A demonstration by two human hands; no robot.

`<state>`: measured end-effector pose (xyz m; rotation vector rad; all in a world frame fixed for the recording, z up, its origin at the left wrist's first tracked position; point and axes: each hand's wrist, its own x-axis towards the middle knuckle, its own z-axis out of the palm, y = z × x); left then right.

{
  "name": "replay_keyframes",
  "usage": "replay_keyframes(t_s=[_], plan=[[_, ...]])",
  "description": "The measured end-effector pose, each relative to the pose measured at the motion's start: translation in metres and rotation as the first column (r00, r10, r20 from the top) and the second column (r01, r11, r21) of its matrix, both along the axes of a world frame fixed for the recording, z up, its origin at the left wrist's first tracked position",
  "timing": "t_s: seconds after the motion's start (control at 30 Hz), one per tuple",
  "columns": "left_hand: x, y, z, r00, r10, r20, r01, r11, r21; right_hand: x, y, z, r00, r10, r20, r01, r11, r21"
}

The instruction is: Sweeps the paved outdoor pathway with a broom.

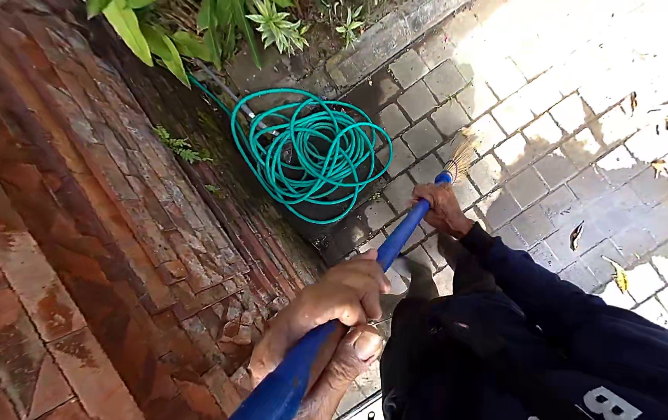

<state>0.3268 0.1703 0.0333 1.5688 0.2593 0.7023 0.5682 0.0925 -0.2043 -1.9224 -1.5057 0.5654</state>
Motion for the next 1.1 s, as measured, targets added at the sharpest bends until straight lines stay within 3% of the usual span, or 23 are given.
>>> replay_keyframes(t_s=[0.1, 0.27, 0.37, 0.43, 0.53, 0.63, 0.73, 0.8, 0.93, 1.1], plan=[[0.046, 0.006, 0.015, 0.996, -0.083, 0.012, 0.081, 0.991, 0.102, 0.034, -0.008, 0.016, 0.998, -0.056, 0.017, 0.056, 0.998, 0.009], [0.115, 0.01, 0.055, 0.965, -0.255, -0.066, 0.262, 0.954, 0.143, 0.029, -0.002, 0.024, 0.927, 0.164, -0.337, -0.15, 0.986, 0.066], [0.159, 0.003, 0.043, 0.938, -0.321, -0.131, 0.342, 0.921, 0.186, 0.032, 0.001, 0.009, 0.841, 0.251, -0.478, -0.206, 0.968, 0.146], [0.194, -0.002, 0.028, 0.912, -0.38, -0.158, 0.407, 0.885, 0.225, 0.06, -0.008, -0.001, 0.822, 0.236, -0.518, -0.214, 0.971, 0.102], [0.249, -0.008, 0.012, 0.869, -0.477, -0.133, 0.494, 0.854, 0.166, 0.147, -0.042, -0.005, 0.901, 0.104, -0.422, -0.126, 0.992, -0.023], [0.302, -0.007, 0.009, 0.798, -0.594, -0.101, 0.601, 0.797, 0.056, 0.225, -0.081, -0.014, 0.968, -0.084, -0.237, 0.066, 0.994, -0.084], [0.346, -0.005, 0.014, 0.761, -0.647, -0.049, 0.649, 0.759, 0.059, 0.264, -0.099, -0.002, 0.939, -0.314, -0.14, 0.294, 0.944, -0.15], [0.364, -0.004, 0.024, 0.746, -0.665, -0.018, 0.663, 0.741, 0.105, 0.273, -0.101, 0.013, 0.907, -0.392, -0.156, 0.364, 0.913, -0.182], [0.382, 0.004, 0.046, 0.728, -0.686, -0.007, 0.677, 0.717, 0.166, 0.27, -0.089, 0.034, 0.911, -0.353, -0.212, 0.343, 0.936, -0.085], [0.412, 0.033, 0.057, 0.636, -0.77, -0.048, 0.763, 0.619, 0.183, 0.28, -0.06, 0.041, 0.933, -0.094, -0.348, 0.087, 0.996, -0.037]])
